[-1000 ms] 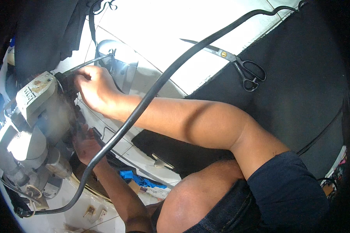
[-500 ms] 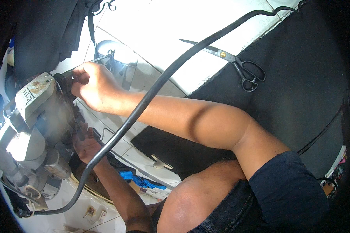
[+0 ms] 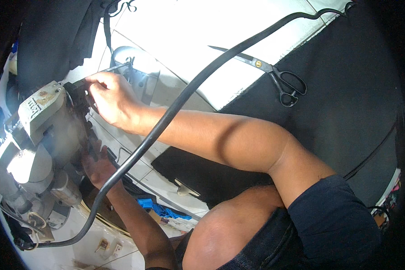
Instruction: The person adjusts a large industrial fabric cutting machine, using shears to trim material and threading a thin black strap through the machine's mechanism.
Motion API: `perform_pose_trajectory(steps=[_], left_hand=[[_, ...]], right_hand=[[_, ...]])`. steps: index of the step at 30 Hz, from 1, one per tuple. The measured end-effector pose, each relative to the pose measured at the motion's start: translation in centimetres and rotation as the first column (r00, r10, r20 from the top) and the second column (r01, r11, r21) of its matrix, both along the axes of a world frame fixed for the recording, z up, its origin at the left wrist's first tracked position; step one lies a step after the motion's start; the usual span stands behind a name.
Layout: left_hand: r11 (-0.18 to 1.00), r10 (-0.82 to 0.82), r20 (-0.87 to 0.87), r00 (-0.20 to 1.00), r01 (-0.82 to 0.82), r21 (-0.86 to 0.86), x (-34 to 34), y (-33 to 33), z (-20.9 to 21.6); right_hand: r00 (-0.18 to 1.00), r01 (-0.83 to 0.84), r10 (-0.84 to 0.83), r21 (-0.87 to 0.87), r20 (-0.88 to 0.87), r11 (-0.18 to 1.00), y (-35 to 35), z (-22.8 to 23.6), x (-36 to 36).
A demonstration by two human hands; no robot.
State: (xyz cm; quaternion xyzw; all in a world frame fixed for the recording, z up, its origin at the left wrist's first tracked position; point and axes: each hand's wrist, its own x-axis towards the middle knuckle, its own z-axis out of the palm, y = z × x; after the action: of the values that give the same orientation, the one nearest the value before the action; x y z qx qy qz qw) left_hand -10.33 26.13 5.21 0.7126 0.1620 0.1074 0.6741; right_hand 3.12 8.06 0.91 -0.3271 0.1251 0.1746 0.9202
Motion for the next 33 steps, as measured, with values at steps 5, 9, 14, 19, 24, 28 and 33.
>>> perform_pose_trajectory(steps=[5,9,14,19,24,28,33], left_hand=[[0.998,-0.06,-0.032,0.998,0.06,0.002,-0.4,1.3,-0.4],[0.999,-0.052,-0.072,0.996,0.051,-0.014,-0.5,2.7,-0.4],[0.676,0.112,-0.092,0.99,-0.008,0.737,-1.1,7.6,-1.8],[0.918,-0.027,-0.014,1.0,0.03,0.396,1.0,1.2,-2.2],[0.877,-0.091,-0.058,0.994,0.107,0.469,1.1,1.3,-1.6],[0.87,-0.069,-0.068,0.995,0.093,0.485,2.0,-0.7,-1.5],[0.87,0.013,-0.06,0.998,0.018,0.492,1.8,0.3,-1.7]], right_hand=[[0.995,0.073,-0.068,-0.082,0.068,0.994,1.8,-1.8,1.1],[0.992,0.048,-0.036,-0.104,0.117,0.993,1.4,-2.1,1.4],[0.994,-0.097,0.101,-0.073,0.052,0.993,-0.2,-1.0,1.7],[0.999,-0.024,0.025,-0.056,0.032,0.998,0.2,-1.4,1.0],[0.998,-0.017,0.027,-0.143,0.065,0.99,-0.4,-0.5,1.0],[0.998,-0.054,0.057,-0.084,0.033,0.995,-0.8,-0.5,1.0],[0.995,-0.021,0.032,-0.111,0.094,0.994,-1.3,-0.2,0.4]])
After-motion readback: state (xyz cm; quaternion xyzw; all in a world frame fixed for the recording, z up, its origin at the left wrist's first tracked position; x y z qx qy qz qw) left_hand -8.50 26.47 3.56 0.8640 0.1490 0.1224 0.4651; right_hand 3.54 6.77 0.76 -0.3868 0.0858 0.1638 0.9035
